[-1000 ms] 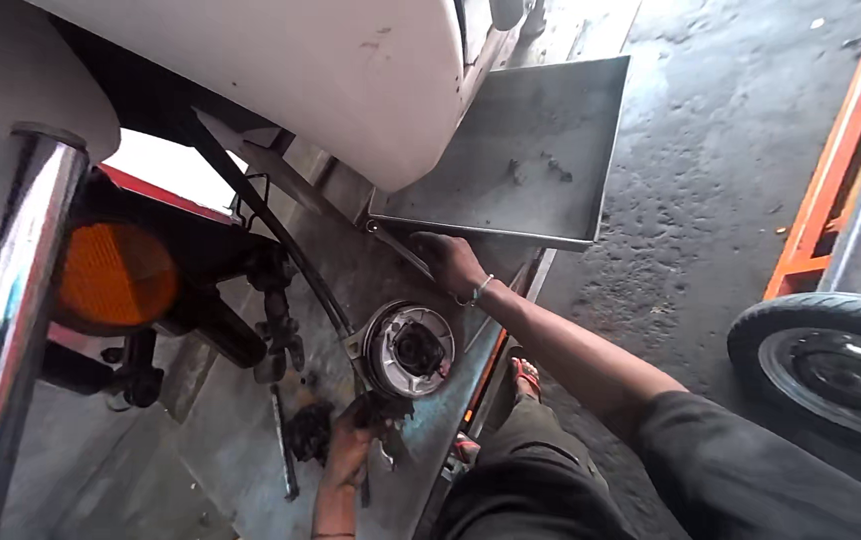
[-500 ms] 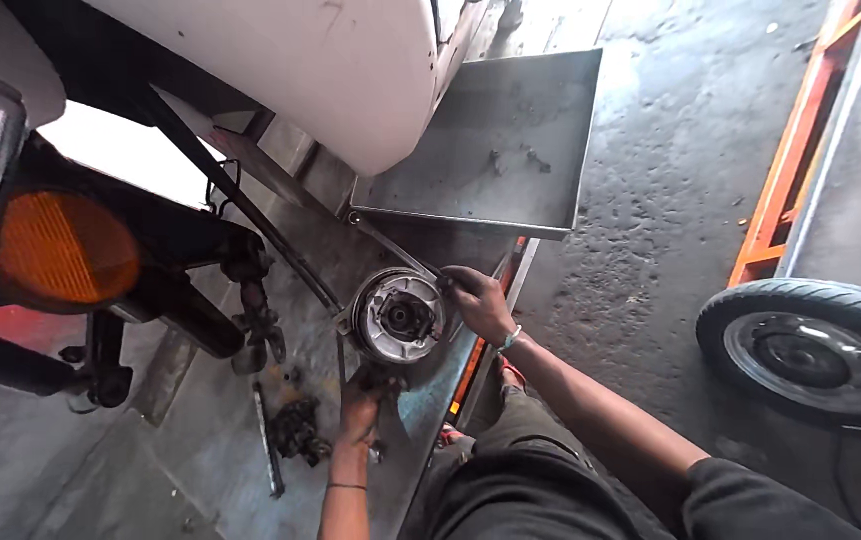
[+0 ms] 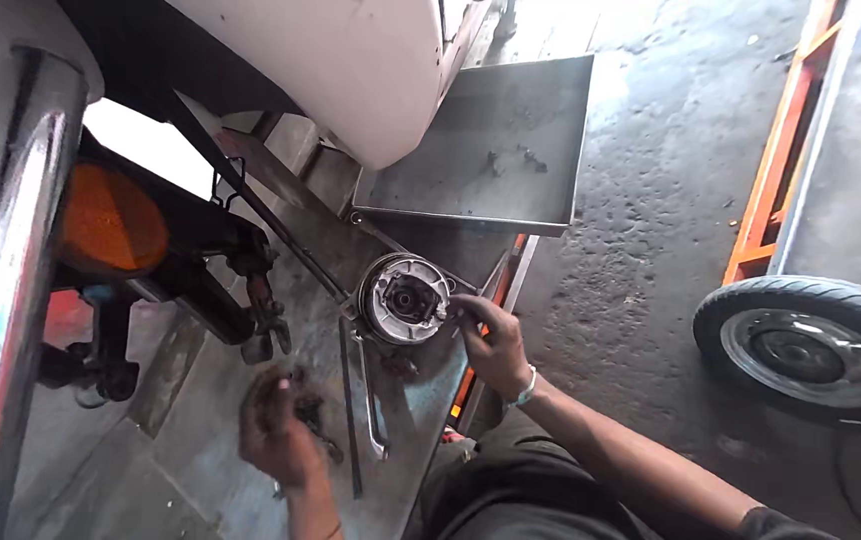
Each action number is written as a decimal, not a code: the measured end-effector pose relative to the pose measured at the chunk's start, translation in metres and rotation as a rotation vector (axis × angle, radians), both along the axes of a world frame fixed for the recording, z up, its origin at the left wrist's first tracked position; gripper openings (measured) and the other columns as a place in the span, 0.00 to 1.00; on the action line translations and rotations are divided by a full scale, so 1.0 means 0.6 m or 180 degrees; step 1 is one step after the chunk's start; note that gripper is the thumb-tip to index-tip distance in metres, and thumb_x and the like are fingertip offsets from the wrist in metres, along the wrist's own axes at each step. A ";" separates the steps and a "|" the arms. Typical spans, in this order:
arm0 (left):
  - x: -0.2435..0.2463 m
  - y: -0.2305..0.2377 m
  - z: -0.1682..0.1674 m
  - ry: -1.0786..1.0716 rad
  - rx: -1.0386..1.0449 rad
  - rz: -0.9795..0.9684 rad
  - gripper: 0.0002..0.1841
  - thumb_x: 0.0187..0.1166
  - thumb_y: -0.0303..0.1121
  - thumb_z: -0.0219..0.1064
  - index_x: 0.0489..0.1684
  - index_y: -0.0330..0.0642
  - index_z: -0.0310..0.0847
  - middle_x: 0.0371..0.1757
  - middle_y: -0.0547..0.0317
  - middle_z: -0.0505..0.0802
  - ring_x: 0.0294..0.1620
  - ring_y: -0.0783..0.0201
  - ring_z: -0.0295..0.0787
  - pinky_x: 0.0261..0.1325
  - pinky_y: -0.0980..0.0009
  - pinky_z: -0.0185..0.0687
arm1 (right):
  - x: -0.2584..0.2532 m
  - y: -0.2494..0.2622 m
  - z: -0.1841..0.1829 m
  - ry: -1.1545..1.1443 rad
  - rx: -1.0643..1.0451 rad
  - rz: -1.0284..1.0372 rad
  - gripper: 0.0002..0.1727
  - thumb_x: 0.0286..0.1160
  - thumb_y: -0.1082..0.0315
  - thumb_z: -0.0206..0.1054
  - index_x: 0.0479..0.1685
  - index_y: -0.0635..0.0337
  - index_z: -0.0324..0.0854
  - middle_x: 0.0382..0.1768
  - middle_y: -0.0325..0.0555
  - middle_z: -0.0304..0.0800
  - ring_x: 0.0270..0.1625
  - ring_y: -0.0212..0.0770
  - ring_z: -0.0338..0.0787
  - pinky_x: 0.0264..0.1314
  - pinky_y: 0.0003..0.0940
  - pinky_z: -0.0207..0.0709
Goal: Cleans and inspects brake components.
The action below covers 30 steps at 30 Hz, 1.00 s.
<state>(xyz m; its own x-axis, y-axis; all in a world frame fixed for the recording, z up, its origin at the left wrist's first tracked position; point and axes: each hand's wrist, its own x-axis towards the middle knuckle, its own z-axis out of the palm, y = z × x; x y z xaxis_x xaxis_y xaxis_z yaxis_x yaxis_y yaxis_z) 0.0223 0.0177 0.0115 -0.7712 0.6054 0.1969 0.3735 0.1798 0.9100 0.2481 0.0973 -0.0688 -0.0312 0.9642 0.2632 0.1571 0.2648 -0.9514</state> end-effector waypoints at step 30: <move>-0.085 0.035 0.075 0.0942 -0.0510 -0.0930 0.09 0.69 0.20 0.73 0.43 0.25 0.86 0.38 0.64 0.95 0.39 0.80 0.91 0.51 0.79 0.89 | -0.100 -0.093 0.055 0.0405 -0.0586 0.2587 0.16 0.78 0.74 0.58 0.55 0.72 0.87 0.44 0.62 0.92 0.46 0.55 0.92 0.54 0.50 0.82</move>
<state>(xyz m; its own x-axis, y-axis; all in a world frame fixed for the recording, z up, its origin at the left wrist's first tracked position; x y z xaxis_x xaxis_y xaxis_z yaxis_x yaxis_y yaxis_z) -0.0289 0.0390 0.0566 -0.4878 0.8304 0.2693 0.6698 0.1582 0.7255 0.1882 0.0414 -0.0357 -0.7149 0.6824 0.1524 -0.1268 0.0879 -0.9880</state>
